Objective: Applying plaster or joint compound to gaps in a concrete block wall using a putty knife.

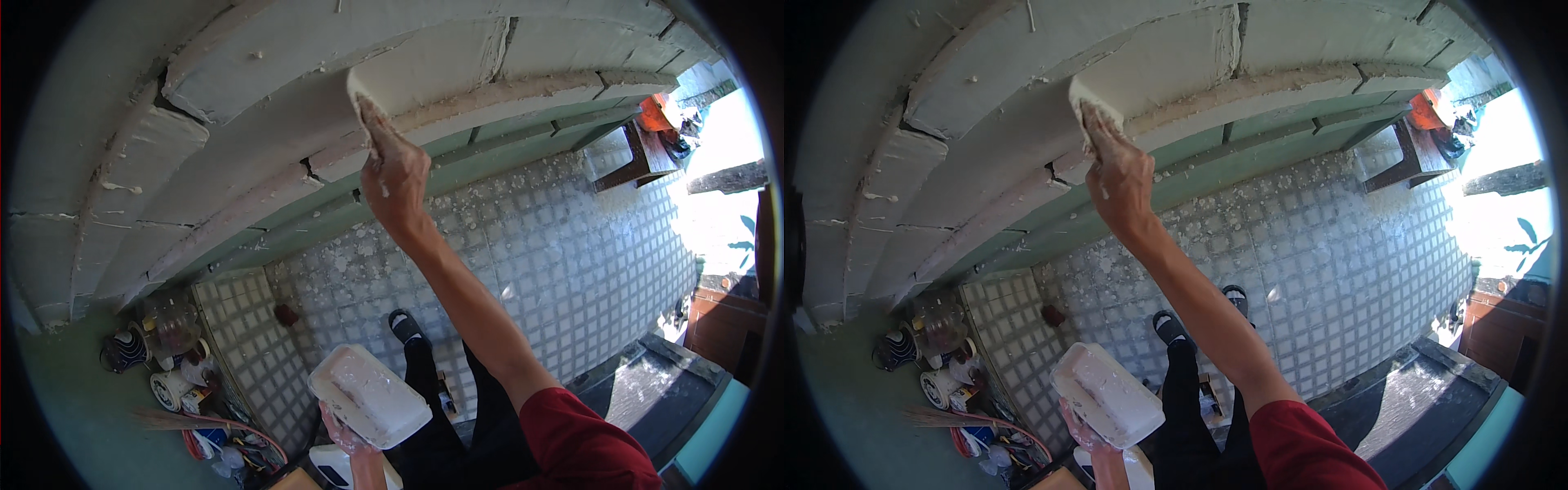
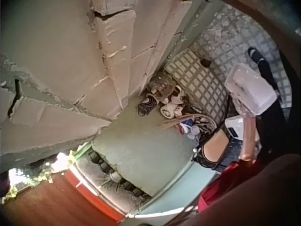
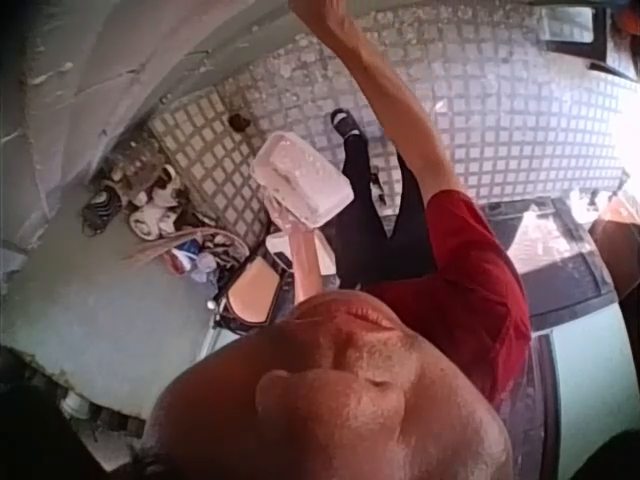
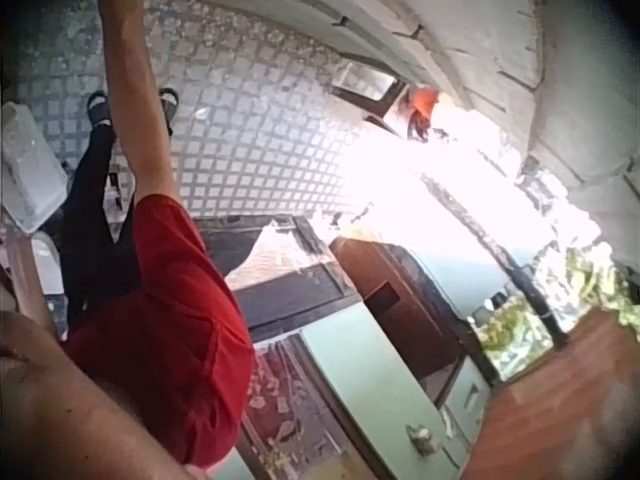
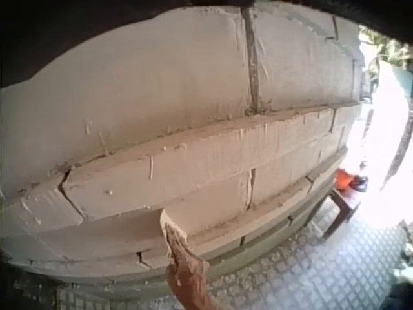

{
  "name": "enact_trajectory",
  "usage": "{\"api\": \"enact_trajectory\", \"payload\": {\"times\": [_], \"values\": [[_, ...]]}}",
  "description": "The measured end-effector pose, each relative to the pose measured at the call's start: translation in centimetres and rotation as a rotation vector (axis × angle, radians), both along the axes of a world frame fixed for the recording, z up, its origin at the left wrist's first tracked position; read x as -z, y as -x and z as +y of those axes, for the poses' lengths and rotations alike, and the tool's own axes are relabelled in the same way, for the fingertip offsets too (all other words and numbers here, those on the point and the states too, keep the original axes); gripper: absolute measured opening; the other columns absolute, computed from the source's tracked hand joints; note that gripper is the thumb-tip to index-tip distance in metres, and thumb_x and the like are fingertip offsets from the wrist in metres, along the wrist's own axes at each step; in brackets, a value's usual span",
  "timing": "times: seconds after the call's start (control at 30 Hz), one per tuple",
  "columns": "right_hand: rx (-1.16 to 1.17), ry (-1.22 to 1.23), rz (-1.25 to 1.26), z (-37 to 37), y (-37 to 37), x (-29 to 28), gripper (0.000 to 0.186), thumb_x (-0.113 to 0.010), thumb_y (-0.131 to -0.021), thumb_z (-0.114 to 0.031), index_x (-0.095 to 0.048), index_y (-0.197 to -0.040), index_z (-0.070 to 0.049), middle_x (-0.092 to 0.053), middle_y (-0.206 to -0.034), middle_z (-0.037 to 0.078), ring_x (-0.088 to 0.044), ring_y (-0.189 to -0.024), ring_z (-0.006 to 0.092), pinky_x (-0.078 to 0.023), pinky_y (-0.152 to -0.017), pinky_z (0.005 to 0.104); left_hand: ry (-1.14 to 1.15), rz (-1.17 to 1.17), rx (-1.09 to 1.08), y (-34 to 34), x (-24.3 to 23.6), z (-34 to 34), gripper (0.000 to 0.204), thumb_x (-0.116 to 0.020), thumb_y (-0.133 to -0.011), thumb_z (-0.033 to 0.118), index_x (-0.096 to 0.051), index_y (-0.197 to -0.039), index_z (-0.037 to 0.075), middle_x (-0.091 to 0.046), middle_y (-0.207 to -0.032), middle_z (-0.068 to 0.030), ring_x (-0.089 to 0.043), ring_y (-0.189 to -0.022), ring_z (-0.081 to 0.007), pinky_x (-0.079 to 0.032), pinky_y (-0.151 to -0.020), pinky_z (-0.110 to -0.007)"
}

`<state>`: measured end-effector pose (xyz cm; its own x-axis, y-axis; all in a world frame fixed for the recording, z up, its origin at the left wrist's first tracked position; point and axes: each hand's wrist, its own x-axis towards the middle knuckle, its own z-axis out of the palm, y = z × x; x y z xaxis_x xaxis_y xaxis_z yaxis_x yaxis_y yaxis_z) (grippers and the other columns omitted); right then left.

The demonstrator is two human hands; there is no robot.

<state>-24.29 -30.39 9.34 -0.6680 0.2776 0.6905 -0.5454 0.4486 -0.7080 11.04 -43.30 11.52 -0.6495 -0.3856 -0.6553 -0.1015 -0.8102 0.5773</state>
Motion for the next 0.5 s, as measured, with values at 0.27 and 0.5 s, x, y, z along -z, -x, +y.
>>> {"api": "enact_trajectory", "payload": {"times": [0.27,0.5], "values": [[0.195,0.171,-0.559,6.4,0.4,-4.7,0.059,-0.049,-0.070,0.008,-0.056,-0.128,0.003,-0.068,-0.089,0.024,-0.069,-0.077,0.0345,-0.054,-0.067,0.0392,0.045,-0.011,0.013,0.3,-0.4,-0.3,0.060,-0.045,-0.095,0.048,-0.039,-0.143,0.012,-0.047,-0.138,-0.0089,-0.050,-0.121,-0.0306,-0.046,-0.100,-0.046],[0.352,-0.119,-0.114,1.5,2.3,-5.8,0.061,-0.055,-0.068,0.010,-0.050,-0.129,0.012,-0.069,-0.081,0.021,-0.067,-0.061,0.0251,-0.051,-0.049,0.0364,-0.008,-0.051,-0.059,-0.4,0.4,-1.3,0.053,-0.045,-0.096,0.047,-0.048,-0.137,0.014,-0.053,-0.134,-0.0060,-0.053,-0.120,-0.0294,-0.046,-0.099,-0.048]]}}
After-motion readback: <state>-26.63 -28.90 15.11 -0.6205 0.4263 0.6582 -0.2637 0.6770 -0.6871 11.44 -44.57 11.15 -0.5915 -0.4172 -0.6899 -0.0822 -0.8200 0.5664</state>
